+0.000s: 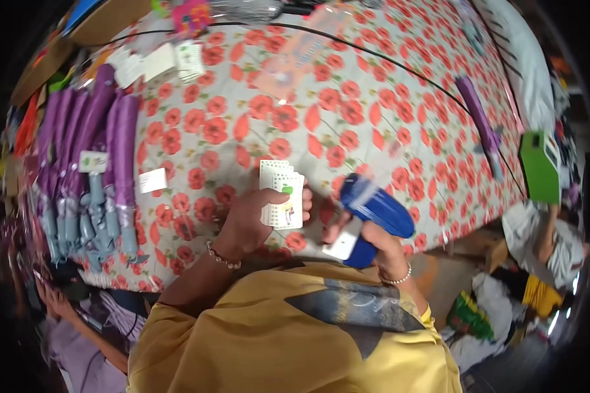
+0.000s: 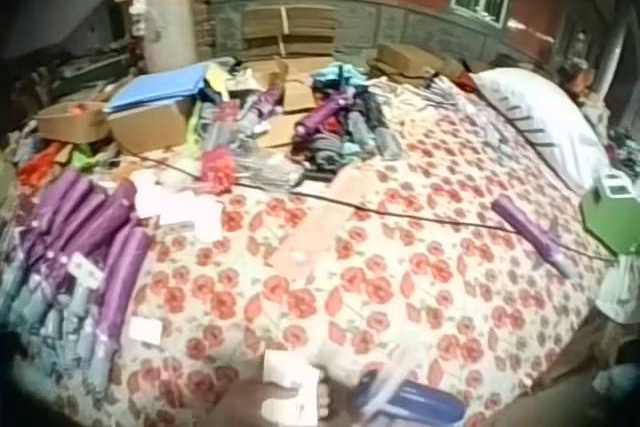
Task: Applying plastic tags to purple umbrellas using a handheld tagging gun.
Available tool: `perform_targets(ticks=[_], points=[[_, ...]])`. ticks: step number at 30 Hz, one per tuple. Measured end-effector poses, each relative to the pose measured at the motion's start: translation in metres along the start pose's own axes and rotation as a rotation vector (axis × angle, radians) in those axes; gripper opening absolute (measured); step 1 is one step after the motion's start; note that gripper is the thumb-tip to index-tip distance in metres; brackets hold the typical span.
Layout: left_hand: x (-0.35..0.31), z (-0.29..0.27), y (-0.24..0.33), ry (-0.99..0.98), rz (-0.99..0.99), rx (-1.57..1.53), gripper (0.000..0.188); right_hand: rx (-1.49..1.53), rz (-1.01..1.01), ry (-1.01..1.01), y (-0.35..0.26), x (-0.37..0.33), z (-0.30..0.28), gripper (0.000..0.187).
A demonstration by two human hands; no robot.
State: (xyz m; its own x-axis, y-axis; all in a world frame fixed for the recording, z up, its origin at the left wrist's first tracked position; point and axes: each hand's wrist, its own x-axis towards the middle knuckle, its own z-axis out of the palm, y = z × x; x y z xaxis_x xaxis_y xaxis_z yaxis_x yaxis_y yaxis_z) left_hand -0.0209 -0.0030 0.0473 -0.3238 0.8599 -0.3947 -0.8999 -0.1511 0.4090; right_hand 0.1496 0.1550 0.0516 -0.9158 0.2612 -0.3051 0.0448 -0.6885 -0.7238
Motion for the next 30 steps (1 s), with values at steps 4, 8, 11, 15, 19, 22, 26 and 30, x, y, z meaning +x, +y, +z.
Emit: perform_targets(ticks=[4,8,11,15,19,22,26,30], points=[[0.015,0.001,-0.028,0.266,0.172,0.494,0.022,-0.197,0.044,0.054,-0.006,-0.009,0.01,0.027],[0.02,0.01,-0.039,0.281,0.258,0.671,0.02,-0.209,0.002,0.083,0.007,-0.013,0.002,0.023],[0.022,0.013,-0.041,0.282,0.286,0.717,0.019,-0.208,-0.008,0.091,0.009,-0.015,-0.003,0.021],[0.021,0.011,-0.042,0.279,0.277,0.656,0.018,-0.208,0.017,0.09,0.012,-0.016,-0.006,0.019],[0.023,0.01,-0.047,0.265,0.287,0.778,0.018,-0.15,-0.011,0.073,0.016,-0.015,-0.008,0.019],[0.024,0.009,-0.046,0.297,0.299,0.798,0.019,-0.12,-0.01,0.11,0.017,-0.013,-0.006,0.019],[0.02,0.014,-0.043,0.397,0.298,0.875,0.026,-0.075,0.009,0.139,0.022,-0.009,-0.012,0.019],[0.017,0.018,-0.037,0.447,0.277,1.007,0.031,-0.122,0.123,0.349,0.03,-0.016,-0.02,0.03]])
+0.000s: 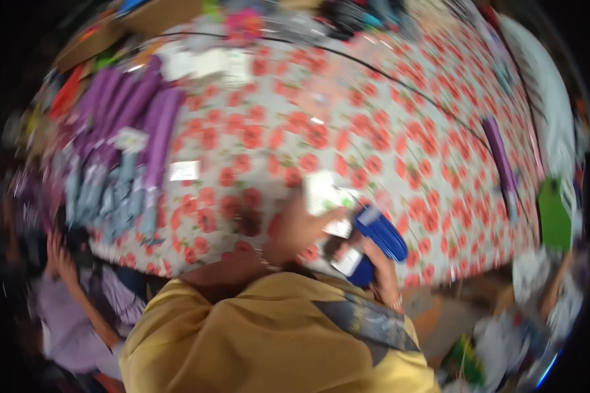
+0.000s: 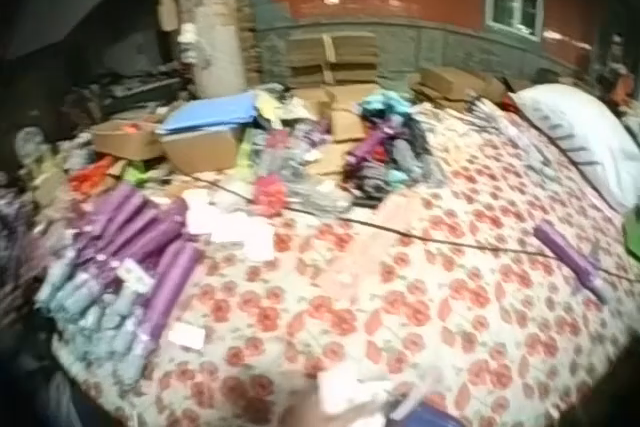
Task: Applying plastic tags to purple umbrellas using a handheld tagging gun.
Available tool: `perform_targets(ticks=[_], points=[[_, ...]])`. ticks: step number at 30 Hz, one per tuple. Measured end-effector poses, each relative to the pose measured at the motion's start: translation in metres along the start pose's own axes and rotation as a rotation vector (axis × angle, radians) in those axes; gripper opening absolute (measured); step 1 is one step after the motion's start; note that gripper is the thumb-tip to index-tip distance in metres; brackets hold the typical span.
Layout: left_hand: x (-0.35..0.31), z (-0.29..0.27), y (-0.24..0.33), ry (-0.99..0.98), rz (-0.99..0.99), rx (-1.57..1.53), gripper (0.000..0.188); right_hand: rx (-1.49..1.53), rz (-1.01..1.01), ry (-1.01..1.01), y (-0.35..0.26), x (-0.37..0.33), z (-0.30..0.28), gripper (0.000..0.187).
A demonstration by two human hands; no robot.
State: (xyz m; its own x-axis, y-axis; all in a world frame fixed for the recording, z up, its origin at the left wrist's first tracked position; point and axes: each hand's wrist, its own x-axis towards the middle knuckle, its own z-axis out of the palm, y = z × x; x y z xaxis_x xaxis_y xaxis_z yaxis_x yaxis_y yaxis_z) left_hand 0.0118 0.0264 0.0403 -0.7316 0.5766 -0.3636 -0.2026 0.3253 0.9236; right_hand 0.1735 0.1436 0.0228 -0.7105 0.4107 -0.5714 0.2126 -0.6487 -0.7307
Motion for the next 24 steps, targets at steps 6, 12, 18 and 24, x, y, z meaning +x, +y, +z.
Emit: perform_targets(ticks=[6,12,18,24], points=[[0.007,0.038,-0.037,-0.004,0.534,-0.018,0.028,0.155,-0.051,-0.123,0.004,0.001,0.015,0.038],[0.016,0.048,-0.032,-0.118,0.736,0.045,0.028,0.225,-0.028,-0.363,0.003,0.019,-0.025,0.038],[0.045,0.078,-0.027,-0.182,0.619,0.168,0.039,0.479,-0.127,0.301,-0.009,0.037,-0.075,0.035],[0.045,0.147,-0.059,-0.38,0.875,0.556,0.049,-0.384,-0.87,0.463,-0.129,0.063,-0.171,0.06]])
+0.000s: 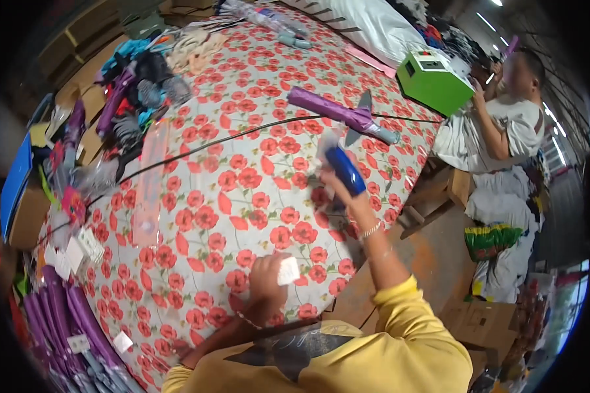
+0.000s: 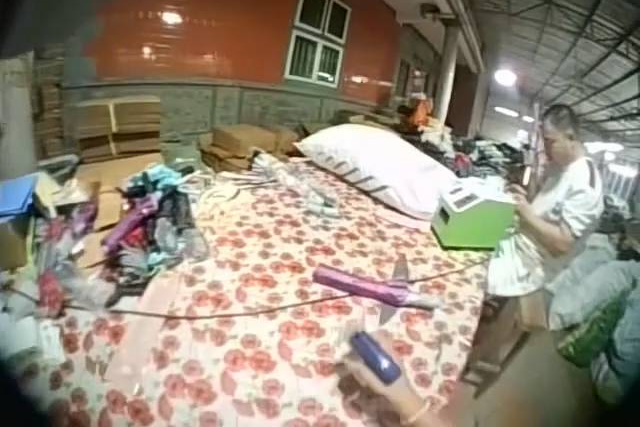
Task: Applying plastic tags to purple umbrellas using a handheld tagging gun.
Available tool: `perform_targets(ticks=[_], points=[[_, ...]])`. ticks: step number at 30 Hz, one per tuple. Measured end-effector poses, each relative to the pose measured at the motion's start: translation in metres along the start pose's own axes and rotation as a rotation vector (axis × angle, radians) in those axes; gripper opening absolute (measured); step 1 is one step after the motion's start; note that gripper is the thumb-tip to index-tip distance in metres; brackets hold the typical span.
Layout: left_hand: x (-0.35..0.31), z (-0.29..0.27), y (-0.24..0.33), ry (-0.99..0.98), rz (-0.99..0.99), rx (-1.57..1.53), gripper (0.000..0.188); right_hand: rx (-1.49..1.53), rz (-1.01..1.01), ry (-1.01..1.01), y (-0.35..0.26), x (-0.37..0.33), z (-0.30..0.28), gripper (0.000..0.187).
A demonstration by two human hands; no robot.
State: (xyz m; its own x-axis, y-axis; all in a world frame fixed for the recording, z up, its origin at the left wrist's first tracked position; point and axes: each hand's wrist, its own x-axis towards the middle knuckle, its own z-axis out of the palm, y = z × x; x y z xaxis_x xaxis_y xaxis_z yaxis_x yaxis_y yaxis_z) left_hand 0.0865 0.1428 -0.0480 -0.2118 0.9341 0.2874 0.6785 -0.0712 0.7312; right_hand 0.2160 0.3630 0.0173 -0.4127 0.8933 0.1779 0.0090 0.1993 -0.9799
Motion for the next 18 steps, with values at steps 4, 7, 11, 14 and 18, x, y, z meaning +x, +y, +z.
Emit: perform_targets(ticks=[4,7,11,14,18], points=[[0.019,0.014,0.015,-0.081,0.168,0.028,0.046,-0.907,-0.276,0.189,0.025,0.113,-0.088,0.069],[0.023,0.01,0.021,-0.131,0.146,0.023,0.043,-1.252,-0.403,0.366,0.07,0.183,-0.136,0.068],[0.01,0.002,0.011,-0.079,0.078,-0.005,0.036,-1.324,0.038,0.031,0.105,0.234,-0.112,0.064],[0.008,0.006,0.009,-0.005,0.069,-0.177,0.027,-1.142,-0.171,-0.339,0.136,0.247,-0.157,0.062],[0.001,0.03,0.003,0.103,0.268,0.043,0.022,-1.148,-0.422,-0.338,0.168,0.264,-0.246,0.067]])
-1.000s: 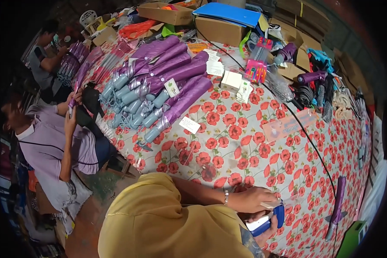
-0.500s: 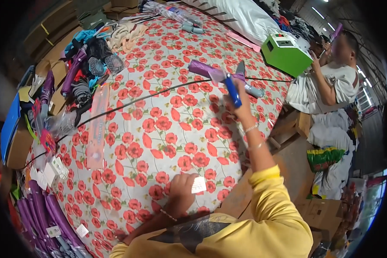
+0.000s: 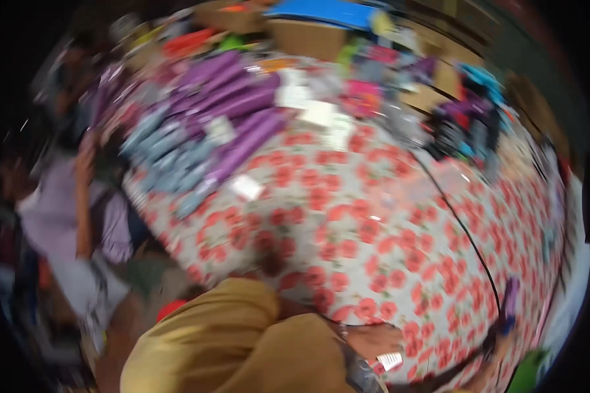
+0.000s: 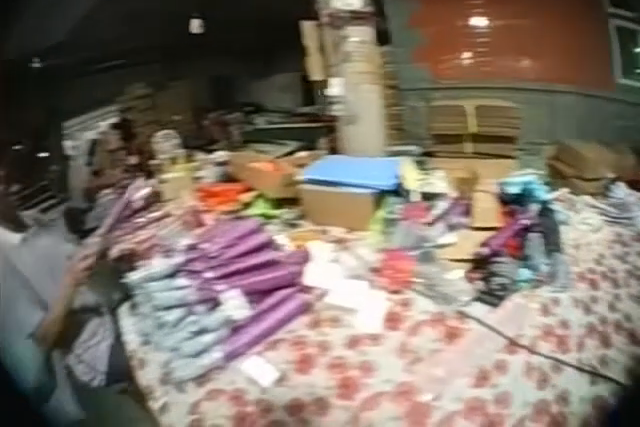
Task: Applying plastic tags to purple umbrellas using a handheld tagging gun.
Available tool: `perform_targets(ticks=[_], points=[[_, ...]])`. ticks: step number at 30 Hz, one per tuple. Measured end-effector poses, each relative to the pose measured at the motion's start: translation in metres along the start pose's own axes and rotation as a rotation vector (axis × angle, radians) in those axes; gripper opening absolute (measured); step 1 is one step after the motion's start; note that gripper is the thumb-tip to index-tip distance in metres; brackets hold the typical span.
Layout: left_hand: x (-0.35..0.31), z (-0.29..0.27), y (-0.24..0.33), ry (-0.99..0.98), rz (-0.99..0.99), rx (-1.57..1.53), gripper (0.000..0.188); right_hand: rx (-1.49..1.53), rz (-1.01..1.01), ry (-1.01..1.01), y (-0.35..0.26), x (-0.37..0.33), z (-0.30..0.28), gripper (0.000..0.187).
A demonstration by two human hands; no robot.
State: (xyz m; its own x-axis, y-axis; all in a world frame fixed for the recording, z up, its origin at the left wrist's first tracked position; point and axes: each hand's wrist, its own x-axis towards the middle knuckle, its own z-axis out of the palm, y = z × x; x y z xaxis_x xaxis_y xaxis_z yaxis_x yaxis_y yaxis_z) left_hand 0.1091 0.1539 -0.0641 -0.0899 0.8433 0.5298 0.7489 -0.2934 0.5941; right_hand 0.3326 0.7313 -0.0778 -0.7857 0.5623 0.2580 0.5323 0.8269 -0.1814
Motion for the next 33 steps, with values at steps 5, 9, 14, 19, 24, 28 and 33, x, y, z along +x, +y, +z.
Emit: perform_targets(ticks=[5,9,14,19,24,28,33], points=[[-0.001,-0.015,0.003,-0.019,-0.088,0.043,0.029,-0.051,-0.126,0.392,-0.03,0.021,0.019,0.07],[-0.004,-0.021,-0.005,-0.032,-0.213,-0.187,0.039,-0.248,-0.073,0.334,-0.248,-0.021,-0.027,0.088],[0.022,-0.054,0.004,0.24,-0.47,-0.519,0.042,0.961,0.908,-0.019,-0.446,-0.114,-0.126,0.052],[0.008,-0.105,0.021,0.296,-0.483,-0.483,0.045,1.482,0.857,-0.136,-0.509,-0.157,-0.028,0.042],[-0.023,-0.122,-0.009,0.077,-0.697,-0.417,0.055,1.72,0.955,-0.273,-0.544,-0.173,-0.037,0.044],[-0.06,-0.137,-0.039,0.128,-0.767,-0.431,0.04,1.625,0.61,-0.396,-0.574,-0.164,-0.056,0.051],[-0.067,-0.185,-0.06,0.342,-0.774,-0.229,0.04,1.791,0.468,-0.252,-0.549,-0.159,-0.066,0.045]])
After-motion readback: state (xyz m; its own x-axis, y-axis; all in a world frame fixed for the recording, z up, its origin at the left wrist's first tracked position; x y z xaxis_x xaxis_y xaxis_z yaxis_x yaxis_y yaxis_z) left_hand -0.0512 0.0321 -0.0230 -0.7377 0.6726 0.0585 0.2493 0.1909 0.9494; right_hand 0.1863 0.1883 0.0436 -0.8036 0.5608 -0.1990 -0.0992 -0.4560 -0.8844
